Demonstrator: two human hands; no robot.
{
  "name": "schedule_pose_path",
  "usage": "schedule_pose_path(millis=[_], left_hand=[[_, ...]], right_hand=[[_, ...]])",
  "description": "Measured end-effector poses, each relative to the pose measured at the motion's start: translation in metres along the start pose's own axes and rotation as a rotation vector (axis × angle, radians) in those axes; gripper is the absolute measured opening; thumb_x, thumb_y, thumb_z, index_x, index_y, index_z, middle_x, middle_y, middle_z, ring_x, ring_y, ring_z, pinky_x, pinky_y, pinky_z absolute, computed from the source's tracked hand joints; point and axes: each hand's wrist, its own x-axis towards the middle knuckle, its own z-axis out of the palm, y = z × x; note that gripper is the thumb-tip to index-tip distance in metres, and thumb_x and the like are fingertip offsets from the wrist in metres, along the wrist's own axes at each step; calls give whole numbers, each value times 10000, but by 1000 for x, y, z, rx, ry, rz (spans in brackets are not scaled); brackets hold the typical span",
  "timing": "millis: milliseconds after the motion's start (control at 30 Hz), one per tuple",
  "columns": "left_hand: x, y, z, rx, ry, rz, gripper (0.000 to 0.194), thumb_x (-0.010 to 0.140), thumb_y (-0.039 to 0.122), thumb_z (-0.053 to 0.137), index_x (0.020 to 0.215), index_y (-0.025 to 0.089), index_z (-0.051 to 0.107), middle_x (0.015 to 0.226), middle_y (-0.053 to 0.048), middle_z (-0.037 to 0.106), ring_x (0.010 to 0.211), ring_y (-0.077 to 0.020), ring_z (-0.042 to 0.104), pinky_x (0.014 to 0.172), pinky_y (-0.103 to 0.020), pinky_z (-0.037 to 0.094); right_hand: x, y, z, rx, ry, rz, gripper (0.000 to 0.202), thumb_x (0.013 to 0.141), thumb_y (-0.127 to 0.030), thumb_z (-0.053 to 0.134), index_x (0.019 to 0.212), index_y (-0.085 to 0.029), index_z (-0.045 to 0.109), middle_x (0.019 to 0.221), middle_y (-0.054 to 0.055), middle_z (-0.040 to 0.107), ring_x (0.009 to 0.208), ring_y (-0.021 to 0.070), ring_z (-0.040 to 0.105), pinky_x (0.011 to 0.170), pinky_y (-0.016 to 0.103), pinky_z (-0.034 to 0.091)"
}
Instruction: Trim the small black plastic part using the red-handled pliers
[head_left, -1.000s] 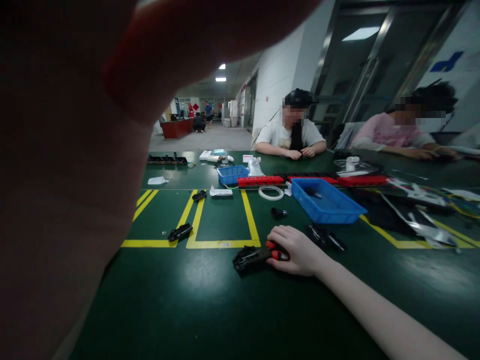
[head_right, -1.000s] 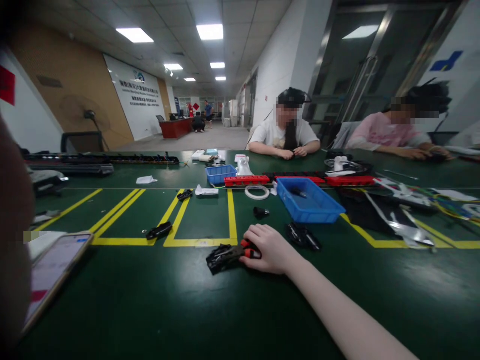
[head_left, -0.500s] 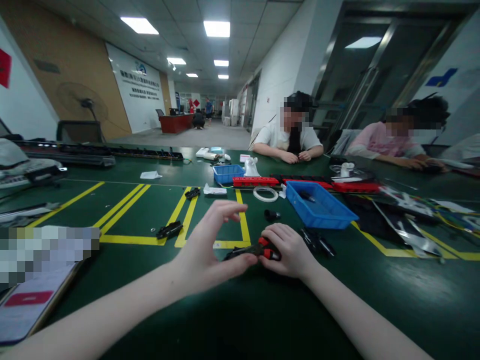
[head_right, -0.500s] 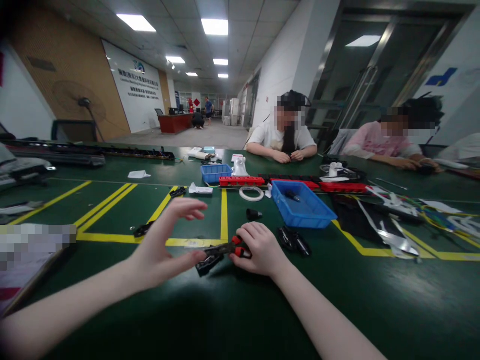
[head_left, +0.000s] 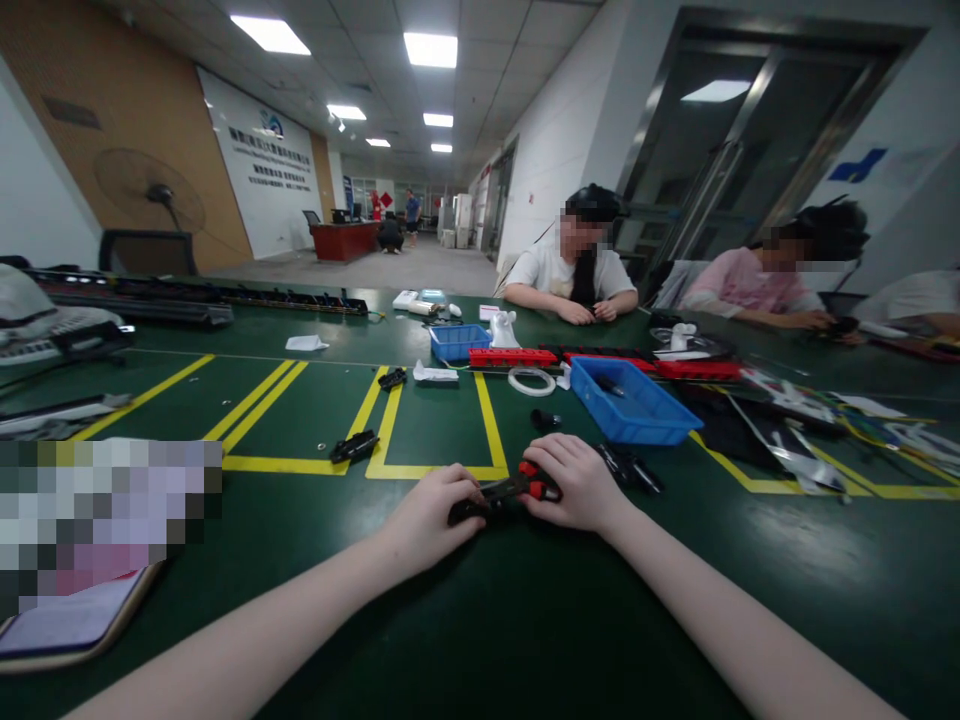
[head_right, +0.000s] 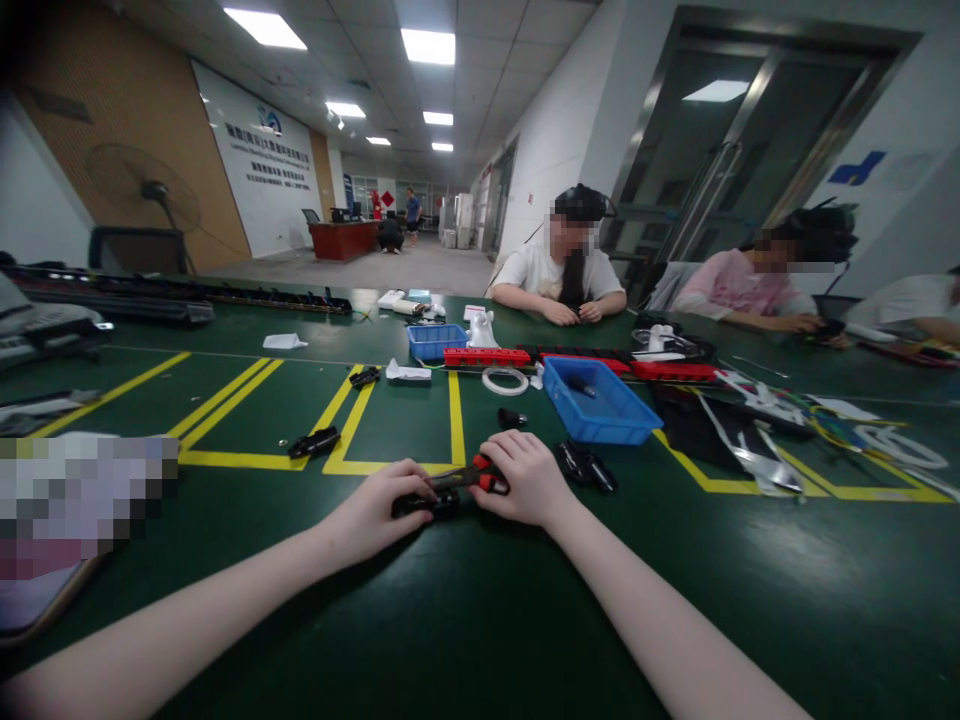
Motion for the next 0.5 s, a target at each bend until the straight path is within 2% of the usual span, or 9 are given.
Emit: schedule_pose_path(millis=[100, 167, 333, 433, 500], left_hand=[[-1, -2, 0, -39, -8, 10, 116, 833, 151, 663, 944, 182, 682, 1062, -52, 625, 992, -202, 600, 916, -360, 487], [-1, -3, 0, -45, -27, 39, 117, 841, 161, 661, 953, 184, 683, 1067, -54, 632, 1003, -204, 600, 929, -367, 479], [-2, -2, 2, -55, -42, 123, 134, 841, 158, 664, 970, 192, 679, 1067, -52, 647, 1028, -206, 598, 964, -370, 456], [-2, 0, 2, -36, -61, 136, 155, 841, 167, 666, 993, 200, 676, 1071, -49, 648, 1033, -209, 597, 960, -371, 458], [-3, 0, 1, -20, -66, 140, 173, 844, 168, 660, 1013, 205, 672, 1074, -48, 645, 1034, -209, 595, 952, -370, 462]], right_hand=[[2, 0, -1, 26, -21, 136, 255, 792, -392, 624, 958, -199, 601, 973, 98, 658, 907, 256, 599, 781, 397, 461], [2, 0, -1, 41, -79, 188, 237, 811, -400, 621, 934, -199, 597, 935, 77, 650, 867, 233, 597, 749, 369, 457], [3, 2, 3, 39, -199, 164, 271, 813, -441, 644, 928, -198, 610, 948, 63, 639, 888, 220, 586, 779, 368, 451], [10, -2, -5, 55, -131, 136, 300, 821, -423, 653, 1018, -200, 620, 1003, 76, 650, 966, 240, 590, 895, 431, 442], [15, -9, -20, 79, 16, 125, 343, 843, -379, 636, 1136, -205, 597, 1071, 94, 654, 1025, 261, 588, 941, 474, 434]])
